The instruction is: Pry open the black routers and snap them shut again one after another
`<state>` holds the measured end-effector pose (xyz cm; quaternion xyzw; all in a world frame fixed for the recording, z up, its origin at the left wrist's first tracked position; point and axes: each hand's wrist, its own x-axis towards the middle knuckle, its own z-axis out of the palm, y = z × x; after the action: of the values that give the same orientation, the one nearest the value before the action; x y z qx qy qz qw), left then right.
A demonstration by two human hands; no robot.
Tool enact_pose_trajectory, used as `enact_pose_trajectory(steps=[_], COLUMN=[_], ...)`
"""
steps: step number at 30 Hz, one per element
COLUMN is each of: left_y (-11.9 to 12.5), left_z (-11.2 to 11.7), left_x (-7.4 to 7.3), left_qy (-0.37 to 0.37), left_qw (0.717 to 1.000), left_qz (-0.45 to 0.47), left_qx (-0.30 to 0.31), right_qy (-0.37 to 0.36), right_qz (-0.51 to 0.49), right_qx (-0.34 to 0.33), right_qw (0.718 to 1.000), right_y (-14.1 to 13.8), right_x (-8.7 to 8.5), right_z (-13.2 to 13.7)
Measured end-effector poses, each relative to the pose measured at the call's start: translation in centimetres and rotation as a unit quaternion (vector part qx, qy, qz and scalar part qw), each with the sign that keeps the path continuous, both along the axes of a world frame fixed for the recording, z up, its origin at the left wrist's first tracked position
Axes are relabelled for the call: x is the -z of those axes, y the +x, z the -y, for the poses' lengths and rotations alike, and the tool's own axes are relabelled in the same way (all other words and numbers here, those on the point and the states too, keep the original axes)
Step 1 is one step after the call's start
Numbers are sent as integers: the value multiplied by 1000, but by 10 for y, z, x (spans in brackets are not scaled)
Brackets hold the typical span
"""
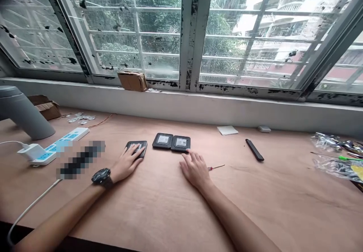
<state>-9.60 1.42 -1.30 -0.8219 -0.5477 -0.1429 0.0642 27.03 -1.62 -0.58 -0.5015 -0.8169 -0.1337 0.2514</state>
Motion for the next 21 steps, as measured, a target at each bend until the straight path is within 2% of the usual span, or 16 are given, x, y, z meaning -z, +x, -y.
enact_pose_trajectory(steps=[2, 5, 8, 11, 14, 21], left_y=[2, 14, 26, 34, 41, 68], left_z=[-24, -50, -61, -64, -66, -64], left_x=[-1, -6, -10, -13, -12, -5], left_qy=[-10, -10, -10, -12, -12, -10], left_qw=[1000, 1000, 999, 998, 997, 995], left_qz=[3, 7, 6, 4, 3, 15], left_qx=[-10, 8, 41, 63, 74, 99], right_qy=[-2, -28, -84, -113, -109, -120], right_qz=[-14, -46, -54, -58, -57, -40], right_qx=[2, -26, -57, -48, -31, -52], right_qw=[1000, 998, 993, 991, 992, 991], right_y=[-17, -32, -34, -31, -27, -22], right_x=[3, 4, 5, 6, 7, -1], right_z=[-10, -27, -38, -31, -3, 97])
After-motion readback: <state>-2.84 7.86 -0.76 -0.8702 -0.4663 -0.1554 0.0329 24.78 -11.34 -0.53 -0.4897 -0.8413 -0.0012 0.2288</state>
